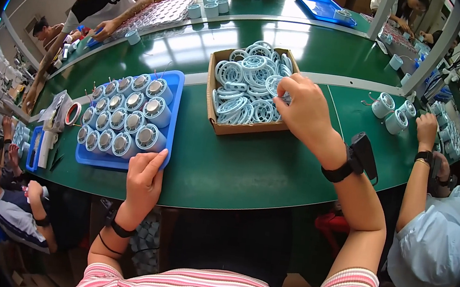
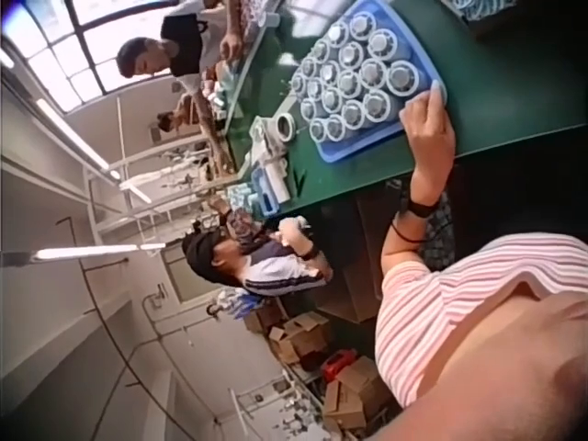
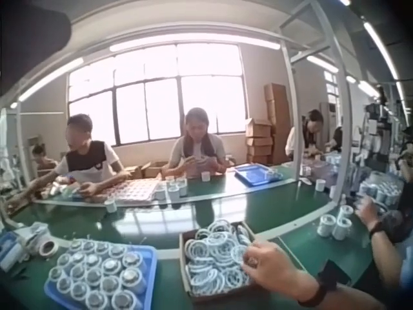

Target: The person picks up a motor assembly from a tray and a plastic cover from a box, then presses the cover onto the motor by hand. They pull on the attached wires to check the connection before placing the finished unit on the table, repeating this process for several units.

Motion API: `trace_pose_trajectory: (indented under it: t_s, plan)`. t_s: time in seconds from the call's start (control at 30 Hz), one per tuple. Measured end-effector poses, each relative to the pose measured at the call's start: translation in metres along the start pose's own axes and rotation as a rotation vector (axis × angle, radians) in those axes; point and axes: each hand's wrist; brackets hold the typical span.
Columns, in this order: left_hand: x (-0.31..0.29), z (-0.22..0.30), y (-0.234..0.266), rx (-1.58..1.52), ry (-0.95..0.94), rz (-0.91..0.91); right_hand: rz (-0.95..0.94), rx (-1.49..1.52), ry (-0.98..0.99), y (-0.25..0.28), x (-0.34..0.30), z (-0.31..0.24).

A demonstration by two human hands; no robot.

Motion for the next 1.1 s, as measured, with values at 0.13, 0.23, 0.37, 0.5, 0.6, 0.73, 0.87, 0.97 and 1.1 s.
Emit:
trace_pose_trajectory:
  t_s: [0.13, 0.23, 0.37, 0.5, 0.6, 0.73, 0.87, 0.97, 1.1]
  plan:
    - [0.017, 0.038, 0.003, -0.007, -0.003, 0.061, 0.129, -0.010, 0.169, -0.020, -0.002, 0.010]
    - [0.051, 0.063, 0.006, -0.197, -0.225, -0.083, 0.259, 0.040, 0.226, -0.024, -0.002, 0.006]
    - [0.097, 0.063, -0.027, -0.109, -0.278, -0.137, 0.396, 0.083, 0.230, -0.014, 0.000, 0.001]
    - [0.110, 0.040, -0.059, -0.029, -0.099, -0.171, 0.268, 0.594, -0.115, 0.011, -0.015, -0.011]
    - [0.108, 0.018, -0.069, -0.085, -0.049, -0.193, -0.193, 0.881, -0.328, 0.029, -0.047, -0.023]
    - [0.110, 0.026, -0.066, -0.038, 0.008, -0.238, -0.335, 0.654, -0.284, 0.010, -0.099, -0.036]
    - [0.111, 0.023, -0.059, -0.066, 0.077, -0.220, -0.026, 0.200, -0.149, -0.011, -0.121, -0.047]
    - [0.112, 0.011, -0.061, -0.027, 0.104, -0.224, -0.058, 0.243, -0.102, -0.002, -0.128, -0.056]
    - [0.110, 0.002, -0.057, -0.015, 0.146, -0.289, -0.115, 0.152, 0.009, 0.000, -0.141, -0.056]
Point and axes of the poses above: each hand's wrist, its own x-axis towards the middle knuckle, its own y-axis out of the back of the hand, z = x × y, and after that the axes turned 11 degrees about -x, right-handed
